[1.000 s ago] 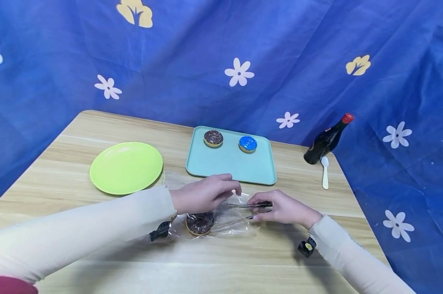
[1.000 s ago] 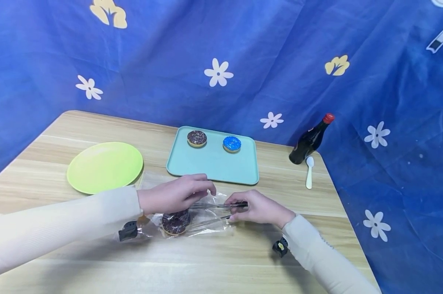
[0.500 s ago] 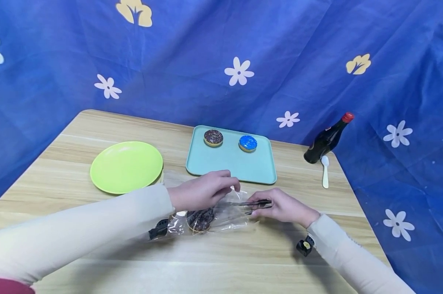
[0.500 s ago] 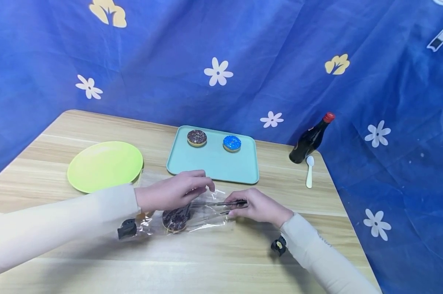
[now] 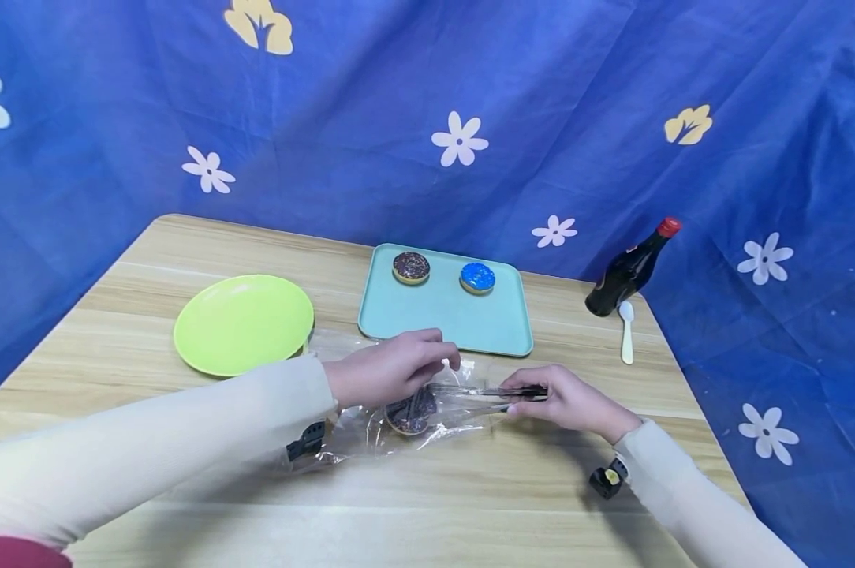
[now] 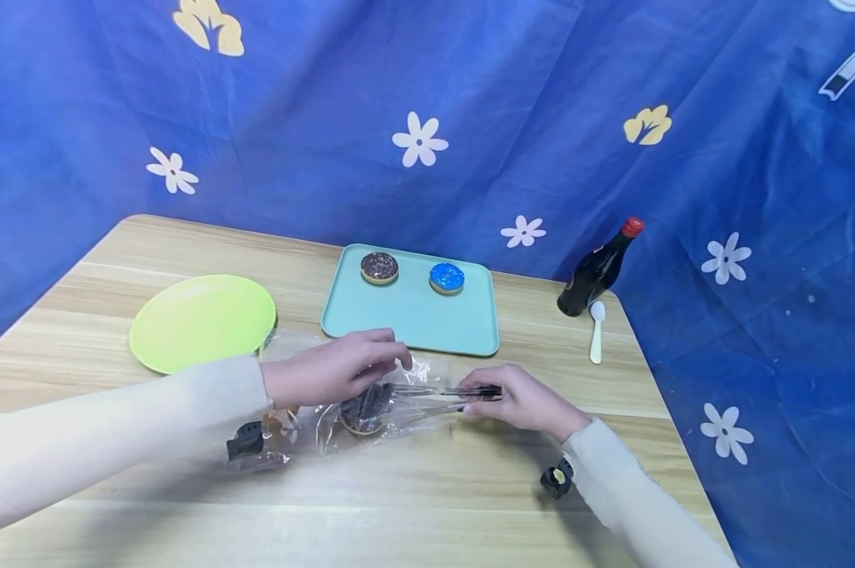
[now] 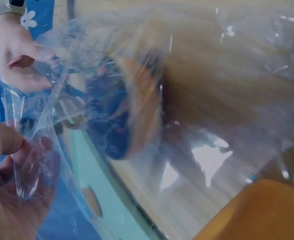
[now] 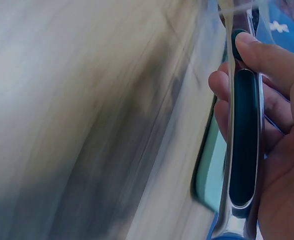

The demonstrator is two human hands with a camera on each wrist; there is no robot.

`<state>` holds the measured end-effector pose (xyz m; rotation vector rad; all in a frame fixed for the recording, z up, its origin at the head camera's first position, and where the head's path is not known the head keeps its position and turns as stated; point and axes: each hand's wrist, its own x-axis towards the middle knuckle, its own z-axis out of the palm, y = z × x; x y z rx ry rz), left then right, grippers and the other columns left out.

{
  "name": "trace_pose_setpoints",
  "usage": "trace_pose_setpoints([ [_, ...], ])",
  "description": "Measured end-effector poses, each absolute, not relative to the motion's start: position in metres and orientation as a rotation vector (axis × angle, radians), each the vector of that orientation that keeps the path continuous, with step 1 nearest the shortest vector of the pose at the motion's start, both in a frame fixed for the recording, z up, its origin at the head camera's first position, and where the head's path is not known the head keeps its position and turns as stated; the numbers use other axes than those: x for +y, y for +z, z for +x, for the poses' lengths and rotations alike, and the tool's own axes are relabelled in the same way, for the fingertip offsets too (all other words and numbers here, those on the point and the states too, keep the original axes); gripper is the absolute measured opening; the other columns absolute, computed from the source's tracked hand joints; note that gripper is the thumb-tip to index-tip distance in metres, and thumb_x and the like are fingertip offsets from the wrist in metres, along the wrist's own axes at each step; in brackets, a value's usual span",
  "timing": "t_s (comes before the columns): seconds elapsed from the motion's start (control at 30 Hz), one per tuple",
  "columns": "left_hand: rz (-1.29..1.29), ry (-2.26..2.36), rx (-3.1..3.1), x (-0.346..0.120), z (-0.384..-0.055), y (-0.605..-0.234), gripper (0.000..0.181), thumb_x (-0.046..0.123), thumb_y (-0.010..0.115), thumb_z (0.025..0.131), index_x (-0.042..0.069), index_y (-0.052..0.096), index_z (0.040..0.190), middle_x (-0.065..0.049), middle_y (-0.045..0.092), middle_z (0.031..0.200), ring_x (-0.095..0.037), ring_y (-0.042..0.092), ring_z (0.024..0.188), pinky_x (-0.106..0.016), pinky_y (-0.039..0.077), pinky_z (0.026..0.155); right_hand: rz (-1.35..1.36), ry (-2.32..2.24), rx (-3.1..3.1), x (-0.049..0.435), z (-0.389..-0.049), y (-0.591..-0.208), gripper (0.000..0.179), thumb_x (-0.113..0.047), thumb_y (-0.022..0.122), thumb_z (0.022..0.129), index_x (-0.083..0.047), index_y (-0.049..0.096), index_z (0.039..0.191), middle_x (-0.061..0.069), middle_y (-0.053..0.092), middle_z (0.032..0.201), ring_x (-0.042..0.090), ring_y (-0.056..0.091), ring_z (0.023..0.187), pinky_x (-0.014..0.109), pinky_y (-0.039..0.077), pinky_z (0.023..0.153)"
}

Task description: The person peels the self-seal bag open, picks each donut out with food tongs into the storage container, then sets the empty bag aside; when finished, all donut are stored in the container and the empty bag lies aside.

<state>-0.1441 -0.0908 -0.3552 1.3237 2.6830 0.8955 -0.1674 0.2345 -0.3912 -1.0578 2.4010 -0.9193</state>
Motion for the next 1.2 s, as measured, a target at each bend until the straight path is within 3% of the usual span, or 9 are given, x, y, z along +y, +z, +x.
trace_pose_setpoints([
  [0.23, 1.292, 0.893, 2.676, -0.093, -0.143, -0.358, 0.022, 0.001, 0.057, 0.103, 0.013, 0.069, 0.115, -0.003, 0.066, 0.104, -0.01, 0.061, 0.088, -0.026, 0.059, 0.083, -0.926, -0.949, 2.444, 0.271, -0.161, -0.386, 0.026, -0.024, 0.074, 0.098, -0.011, 0.075, 0.121, 0.003, 0.079, 0.112, 0.011, 0.072, 0.1, 0.026, 0.058, 0.086],
  [0.43, 1.302, 0.899, 2.681, -0.095, -0.146, -0.36, 0.022, 0.0, 0.055, 0.104, 0.012, 0.069, 0.116, -0.005, 0.067, 0.105, -0.01, 0.061, 0.087, -0.027, 0.058, 0.082, -0.919, -0.98, 2.474, 0.302, -0.158, -0.379, 0.022, -0.015, 0.075, 0.097, -0.008, 0.075, 0.118, -0.003, 0.08, 0.103, 0.002, 0.067, 0.087, 0.024, 0.056, 0.074],
  [0.83, 1.284, 0.903, 2.666, -0.096, -0.147, -0.363, 0.022, 0.0, 0.056, 0.103, 0.012, 0.07, 0.115, -0.004, 0.067, 0.103, -0.01, 0.062, 0.088, -0.027, 0.059, 0.083, -0.823, -1.04, 2.526, 0.342, -0.151, -0.358, 0.024, -0.004, 0.075, 0.094, -0.006, 0.074, 0.118, 0.002, 0.08, 0.105, -0.001, 0.07, 0.091, 0.021, 0.057, 0.076],
  [1.03, 1.302, 0.898, 2.652, -0.095, -0.148, -0.364, 0.022, 0.0, 0.055, 0.104, 0.012, 0.07, 0.114, -0.005, 0.067, 0.103, -0.011, 0.062, 0.089, -0.027, 0.058, 0.083, -0.693, -1.019, 2.61, 0.347, -0.155, -0.347, 0.026, -0.01, 0.076, 0.095, -0.007, 0.074, 0.12, 0.0, 0.08, 0.108, 0.0, 0.071, 0.095, 0.019, 0.058, 0.077],
  [1.2, 1.332, 0.899, 2.652, -0.093, -0.148, -0.365, 0.021, 0.0, 0.056, 0.103, 0.013, 0.07, 0.112, -0.005, 0.067, 0.102, -0.011, 0.062, 0.089, -0.028, 0.057, 0.082, -0.557, -1.005, 2.699, 0.333, -0.175, -0.345, 0.029, -0.017, 0.077, 0.096, -0.007, 0.074, 0.122, 0.009, 0.079, 0.111, 0.0, 0.069, 0.093, 0.02, 0.058, 0.077],
])
